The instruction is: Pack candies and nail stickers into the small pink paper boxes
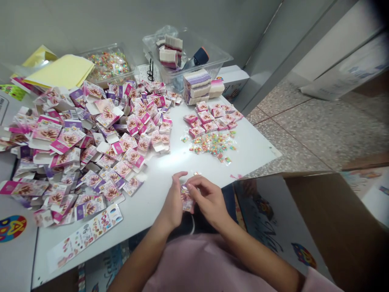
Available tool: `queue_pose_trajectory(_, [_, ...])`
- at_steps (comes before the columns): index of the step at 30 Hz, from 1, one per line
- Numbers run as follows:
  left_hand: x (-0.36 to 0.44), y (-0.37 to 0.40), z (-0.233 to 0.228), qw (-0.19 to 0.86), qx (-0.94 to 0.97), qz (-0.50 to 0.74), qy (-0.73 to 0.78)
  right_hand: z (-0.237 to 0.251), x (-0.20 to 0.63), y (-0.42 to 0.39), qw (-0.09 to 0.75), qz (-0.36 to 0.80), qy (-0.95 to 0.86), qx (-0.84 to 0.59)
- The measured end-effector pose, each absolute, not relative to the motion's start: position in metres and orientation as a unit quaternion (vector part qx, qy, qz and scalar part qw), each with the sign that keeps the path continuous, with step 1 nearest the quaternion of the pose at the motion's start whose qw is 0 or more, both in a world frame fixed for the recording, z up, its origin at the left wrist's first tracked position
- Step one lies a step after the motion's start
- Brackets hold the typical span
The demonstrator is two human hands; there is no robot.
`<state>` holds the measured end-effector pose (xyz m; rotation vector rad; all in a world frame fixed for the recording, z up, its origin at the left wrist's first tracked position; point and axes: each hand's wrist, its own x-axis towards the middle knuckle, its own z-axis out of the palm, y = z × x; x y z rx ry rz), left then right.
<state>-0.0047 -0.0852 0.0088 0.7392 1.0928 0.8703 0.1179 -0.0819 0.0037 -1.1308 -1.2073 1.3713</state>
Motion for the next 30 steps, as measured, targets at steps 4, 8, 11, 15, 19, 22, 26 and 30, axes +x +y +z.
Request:
queue_pose_trajectory(4, [-0.014, -0.082, 0.012, 0.706, 0.342, 0.380, 0.489, 0.005, 0.122, -0.082, 0.487, 0.431, -0.651, -0.391])
queue_pose_trajectory(8, [-0.016, -0.084, 0.012, 0.683, 0.368, 0.378, 0.506, 0.009, 0.126, -0.087, 0.435, 0.370, -0.742, -0.351])
queue_pose_trajectory(11, [-0.014, -0.088, 0.010, 0.684, 0.348, 0.389, 0.510, 0.011, 0.122, -0.087, 0.388, 0.464, -0.701, -0.378])
queue_pose_trajectory(15, [-0.018, -0.099, -0.001, 0.642, 0.301, 0.477, 0.520, 0.007, 0.126, -0.048, 0.394, 0.554, -0.567, -0.465])
queue_pose_trajectory(19, [-0.037, -0.119, -0.014, 0.556, 0.316, 0.526, 0.560, 0.000, 0.146, 0.022, 0.547, 0.449, -0.464, -0.533])
queue_pose_trajectory(22, [-0.052, -0.139, -0.021, 0.521, 0.339, 0.533, 0.574, -0.006, 0.155, 0.033, 0.561, 0.357, -0.492, -0.562])
queue_pose_trajectory(26, [-0.062, -0.164, -0.026, 0.452, 0.387, 0.527, 0.606, -0.021, 0.124, -0.025, 0.489, 0.379, -0.568, -0.542])
queue_pose_trajectory(30, [-0.087, -0.188, -0.030, 0.299, 0.503, 0.509, 0.631, -0.027, 0.061, -0.089, 0.357, 0.416, -0.734, -0.401])
